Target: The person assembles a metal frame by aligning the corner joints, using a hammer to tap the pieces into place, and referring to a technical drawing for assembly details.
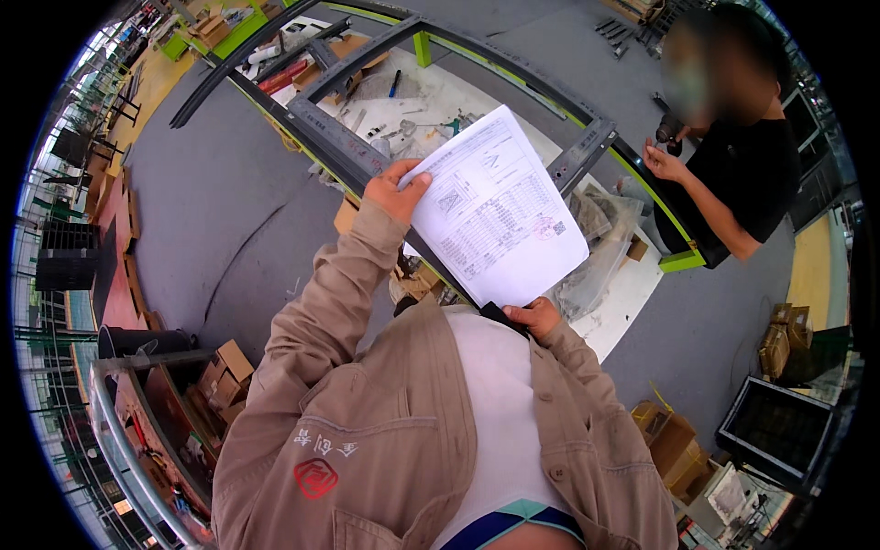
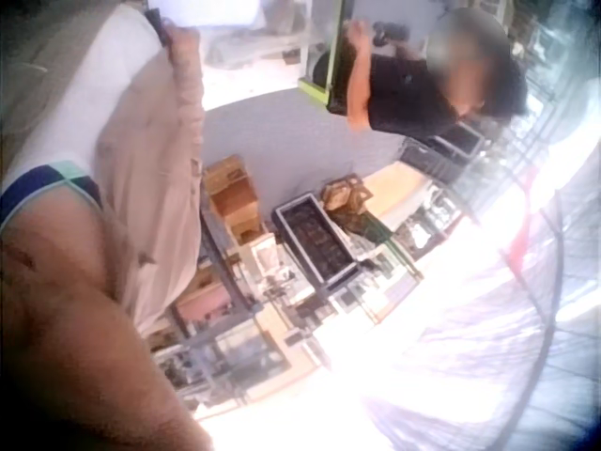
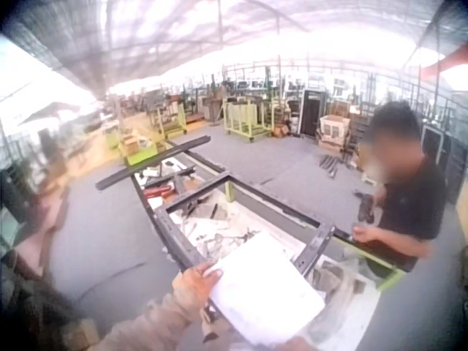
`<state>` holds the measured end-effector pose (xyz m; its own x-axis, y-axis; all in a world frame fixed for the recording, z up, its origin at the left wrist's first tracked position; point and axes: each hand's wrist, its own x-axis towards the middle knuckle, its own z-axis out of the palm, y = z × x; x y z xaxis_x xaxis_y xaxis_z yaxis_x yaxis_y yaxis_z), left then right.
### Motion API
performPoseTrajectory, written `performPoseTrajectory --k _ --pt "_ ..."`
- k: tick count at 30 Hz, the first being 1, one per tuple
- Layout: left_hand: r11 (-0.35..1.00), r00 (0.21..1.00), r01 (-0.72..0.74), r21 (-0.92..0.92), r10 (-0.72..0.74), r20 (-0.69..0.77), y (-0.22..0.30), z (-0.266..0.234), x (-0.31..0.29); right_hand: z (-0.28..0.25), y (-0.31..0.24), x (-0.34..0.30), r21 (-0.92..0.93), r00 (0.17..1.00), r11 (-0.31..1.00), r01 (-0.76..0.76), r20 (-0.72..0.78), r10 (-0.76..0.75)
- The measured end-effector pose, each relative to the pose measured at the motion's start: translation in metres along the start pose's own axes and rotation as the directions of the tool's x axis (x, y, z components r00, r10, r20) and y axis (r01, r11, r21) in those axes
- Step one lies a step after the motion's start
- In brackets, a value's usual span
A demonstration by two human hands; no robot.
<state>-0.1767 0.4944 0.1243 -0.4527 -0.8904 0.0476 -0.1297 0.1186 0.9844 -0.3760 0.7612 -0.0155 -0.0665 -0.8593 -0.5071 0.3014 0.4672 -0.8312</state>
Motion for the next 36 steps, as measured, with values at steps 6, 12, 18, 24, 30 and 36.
performPoseTrajectory --k 6,12,18,24,30,36 --pt "1.000 0.997 -0.013 0.015 0.012 0.080 0.028 0.002 -0.003 0.012 -0.019 -0.008 -0.032 0.997 0.996 0.078 0.018 -0.077" --pt "0.998 0.993 -0.055 0.030 0.051 0.103 0.016 0.000 0.005 0.019 -0.021 -0.010 0.034 0.995 0.995 0.095 0.002 -0.095" --pt "0.998 0.994 -0.061 -0.025 0.063 0.084 0.018 0.002 0.003 0.014 -0.016 -0.006 0.007 0.999 0.999 0.042 0.006 -0.042" --pt "0.994 0.998 -0.056 0.094 0.054 0.025 0.015 0.003 0.001 0.008 -0.013 -0.004 0.015 1.000 1.000 0.005 -0.009 -0.005" --pt "0.993 0.997 -0.022 0.115 0.030 -0.070 -0.011 -0.001 -0.009 -0.004 -0.010 -0.003 0.343 0.979 0.937 0.071 -0.205 0.001" --pt "0.936 0.914 0.338 -0.098 -0.301 0.272 -0.105 0.014 -0.052 -0.029 -0.025 -0.011 0.716 0.863 0.546 0.436 -0.504 -0.030"
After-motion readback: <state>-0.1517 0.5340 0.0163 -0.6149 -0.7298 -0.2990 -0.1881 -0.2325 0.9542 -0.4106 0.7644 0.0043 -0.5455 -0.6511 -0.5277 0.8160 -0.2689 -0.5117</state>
